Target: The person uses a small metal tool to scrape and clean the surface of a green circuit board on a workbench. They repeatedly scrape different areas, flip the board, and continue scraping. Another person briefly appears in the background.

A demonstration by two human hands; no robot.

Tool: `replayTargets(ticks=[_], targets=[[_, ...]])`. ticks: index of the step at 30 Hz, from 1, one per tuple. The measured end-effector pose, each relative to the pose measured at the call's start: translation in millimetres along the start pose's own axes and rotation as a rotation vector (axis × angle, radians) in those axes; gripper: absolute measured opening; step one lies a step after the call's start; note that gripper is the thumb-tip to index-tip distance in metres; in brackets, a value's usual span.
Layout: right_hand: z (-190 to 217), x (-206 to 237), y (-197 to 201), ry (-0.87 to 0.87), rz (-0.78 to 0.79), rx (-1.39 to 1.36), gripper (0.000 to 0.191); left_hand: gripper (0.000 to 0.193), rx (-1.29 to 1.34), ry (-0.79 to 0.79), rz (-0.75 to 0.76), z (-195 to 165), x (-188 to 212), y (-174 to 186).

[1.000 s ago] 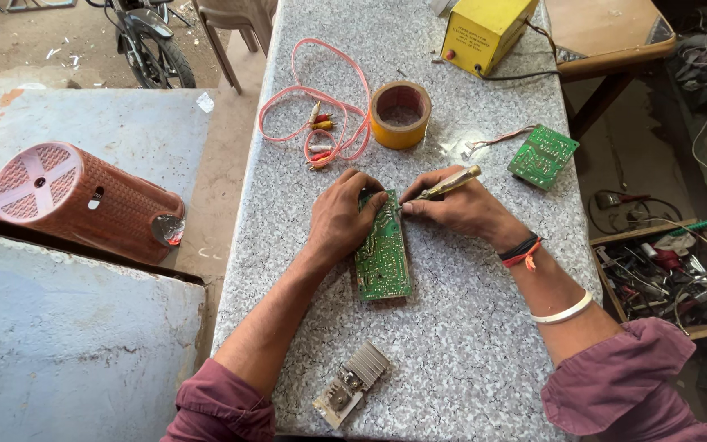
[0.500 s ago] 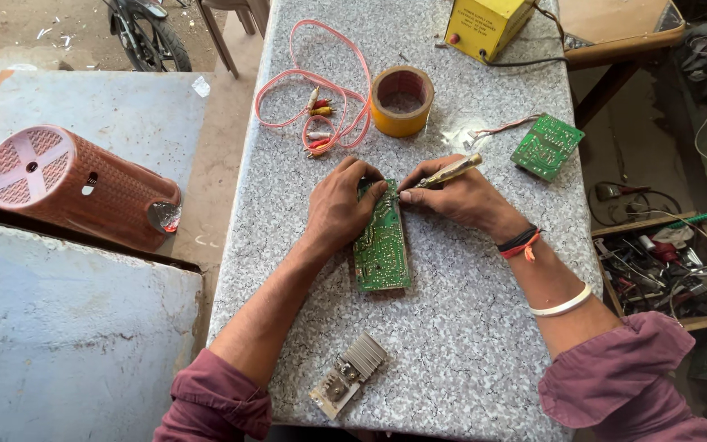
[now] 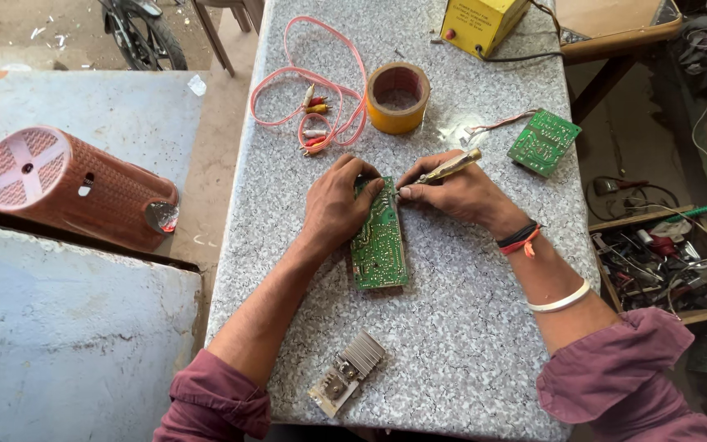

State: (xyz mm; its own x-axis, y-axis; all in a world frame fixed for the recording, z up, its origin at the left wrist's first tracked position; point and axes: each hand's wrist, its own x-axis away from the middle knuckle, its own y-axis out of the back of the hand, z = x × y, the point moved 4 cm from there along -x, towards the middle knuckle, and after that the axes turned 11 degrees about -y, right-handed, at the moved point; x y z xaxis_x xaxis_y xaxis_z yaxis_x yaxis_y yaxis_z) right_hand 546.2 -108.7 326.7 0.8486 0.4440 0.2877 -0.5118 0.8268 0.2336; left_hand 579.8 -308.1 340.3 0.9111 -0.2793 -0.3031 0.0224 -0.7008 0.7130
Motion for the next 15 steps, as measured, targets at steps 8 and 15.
replayTargets(ticks=[8, 15], targets=[[2, 1, -1, -0.02, 0.029, -0.025, 0.017, 0.021, -0.004, 0.001, -0.006, 0, -1, 0], [10, 2, -1, 0.156, -0.008, 0.16, 0.017, 0.02, 0.004, -0.018, -0.025, 2, 0, 1]])
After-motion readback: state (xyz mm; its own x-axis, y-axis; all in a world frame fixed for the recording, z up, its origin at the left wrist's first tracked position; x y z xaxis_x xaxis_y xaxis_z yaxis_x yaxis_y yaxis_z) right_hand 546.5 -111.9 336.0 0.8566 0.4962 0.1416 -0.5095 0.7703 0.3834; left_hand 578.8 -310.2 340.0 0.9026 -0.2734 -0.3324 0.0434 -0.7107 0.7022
